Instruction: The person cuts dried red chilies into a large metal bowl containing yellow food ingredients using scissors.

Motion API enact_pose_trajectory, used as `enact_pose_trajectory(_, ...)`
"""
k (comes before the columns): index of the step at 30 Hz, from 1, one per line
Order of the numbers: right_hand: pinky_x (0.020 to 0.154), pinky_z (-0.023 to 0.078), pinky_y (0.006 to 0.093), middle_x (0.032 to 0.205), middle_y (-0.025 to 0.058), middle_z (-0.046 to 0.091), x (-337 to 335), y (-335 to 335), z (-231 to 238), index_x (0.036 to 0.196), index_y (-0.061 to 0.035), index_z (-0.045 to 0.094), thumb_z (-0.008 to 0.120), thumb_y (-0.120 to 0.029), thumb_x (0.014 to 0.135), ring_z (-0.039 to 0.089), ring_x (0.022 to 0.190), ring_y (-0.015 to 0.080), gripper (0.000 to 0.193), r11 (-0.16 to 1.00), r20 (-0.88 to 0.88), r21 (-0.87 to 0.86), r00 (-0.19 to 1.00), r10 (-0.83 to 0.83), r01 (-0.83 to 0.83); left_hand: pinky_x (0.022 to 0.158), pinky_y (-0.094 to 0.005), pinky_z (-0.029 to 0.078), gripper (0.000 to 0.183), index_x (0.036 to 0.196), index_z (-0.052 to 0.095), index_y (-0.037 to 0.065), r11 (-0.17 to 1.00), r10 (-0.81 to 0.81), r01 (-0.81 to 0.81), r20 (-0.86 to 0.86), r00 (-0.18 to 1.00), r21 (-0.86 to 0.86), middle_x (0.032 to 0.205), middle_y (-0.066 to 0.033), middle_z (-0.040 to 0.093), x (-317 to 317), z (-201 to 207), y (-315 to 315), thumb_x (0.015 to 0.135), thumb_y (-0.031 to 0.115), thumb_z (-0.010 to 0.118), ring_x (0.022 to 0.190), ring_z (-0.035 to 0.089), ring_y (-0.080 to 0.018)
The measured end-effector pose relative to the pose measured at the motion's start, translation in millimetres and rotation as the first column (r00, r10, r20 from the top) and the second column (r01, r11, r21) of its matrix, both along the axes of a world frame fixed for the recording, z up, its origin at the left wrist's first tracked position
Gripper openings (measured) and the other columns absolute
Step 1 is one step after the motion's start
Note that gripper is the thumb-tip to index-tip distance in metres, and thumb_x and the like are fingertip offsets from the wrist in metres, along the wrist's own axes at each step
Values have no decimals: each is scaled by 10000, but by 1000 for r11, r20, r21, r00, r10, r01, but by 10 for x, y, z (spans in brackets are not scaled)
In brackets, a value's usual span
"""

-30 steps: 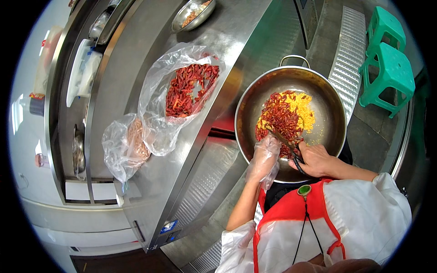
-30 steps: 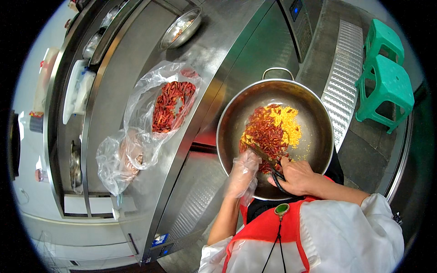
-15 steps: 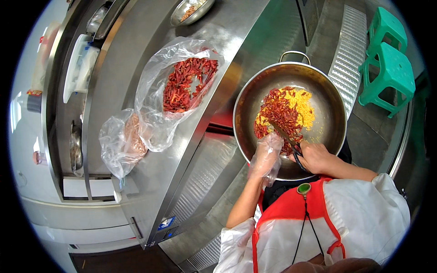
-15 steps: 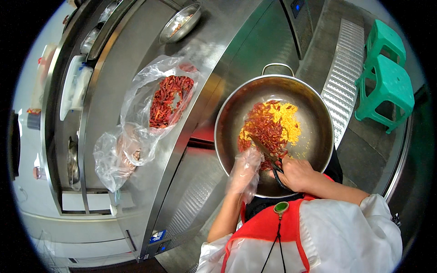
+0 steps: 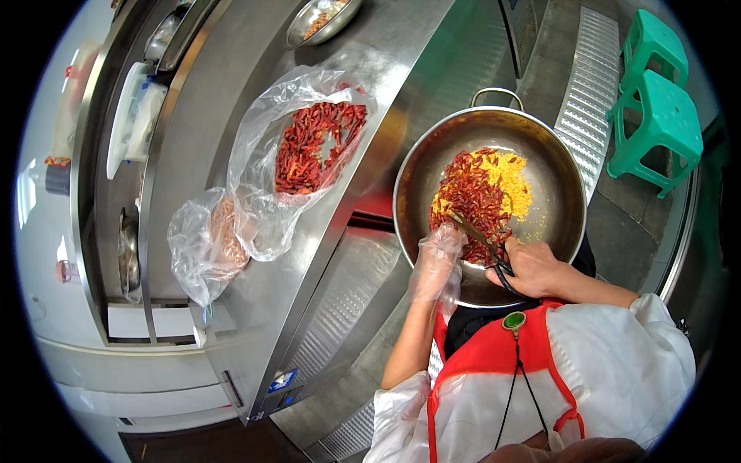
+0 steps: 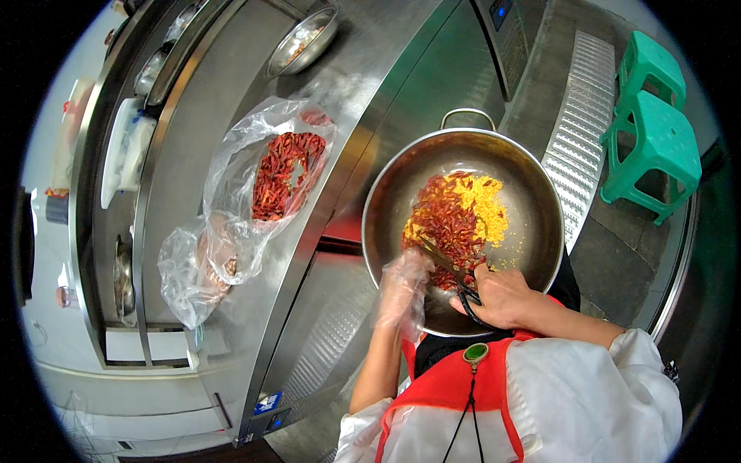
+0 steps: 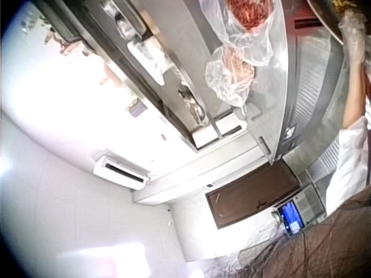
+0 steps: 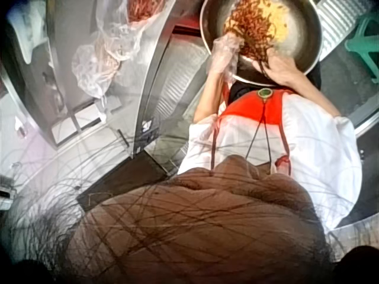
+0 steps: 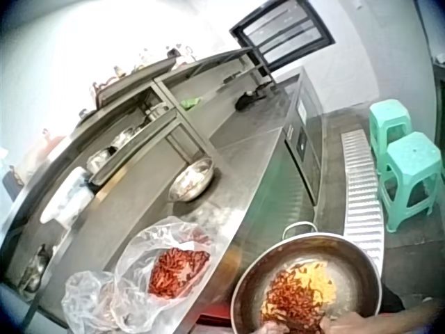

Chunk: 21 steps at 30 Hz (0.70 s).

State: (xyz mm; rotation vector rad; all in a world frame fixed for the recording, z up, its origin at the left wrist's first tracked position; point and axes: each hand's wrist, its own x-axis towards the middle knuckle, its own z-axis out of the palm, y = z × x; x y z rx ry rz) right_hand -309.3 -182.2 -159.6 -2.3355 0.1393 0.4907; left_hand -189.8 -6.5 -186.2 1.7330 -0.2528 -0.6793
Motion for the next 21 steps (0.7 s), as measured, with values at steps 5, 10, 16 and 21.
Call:
enact_pose_trajectory(5,757,467,456,822,286,608,-4,-16,-2,955,116,478,438,-649,821,617,815,402,778,1000,-15,16,1000,7,-7,539,-235,328,138,735,527,99,999,46,-44,-174,984,14,672,38,470,-46,144,-97,847,179,518,618,407,-67)
enact_pose_trajectory(10,759,465,457,817,286,608,-7,-10,-1,946,117,482,436,-642,825,618,818,398,770,1000,-1,26,1000,-7,7,515,-228,313,117,757,541,127,994,73,-96,-318,945,-58,669,50,469,-99,212,-142,846,203,541,584,407,-69)
enact_pose_trajectory(16,771,462,461,849,285,607,-12,7,6,951,109,501,436,-602,851,613,844,399,721,999,15,40,1000,-27,27,499,-200,309,104,773,547,134,977,67,-152,-461,885,-151,703,40,497,-106,110,-126,847,206,560,596,434,-63)
enact_pose_trajectory(21,782,458,465,881,283,603,-21,11,-13,952,107,514,470,-562,857,608,865,397,677,999,-3,14,999,-39,39,444,-224,287,120,735,472,149,969,100,-198,-499,861,-148,616,29,441,-90,81,-210,786,173,578,488,395,-87)
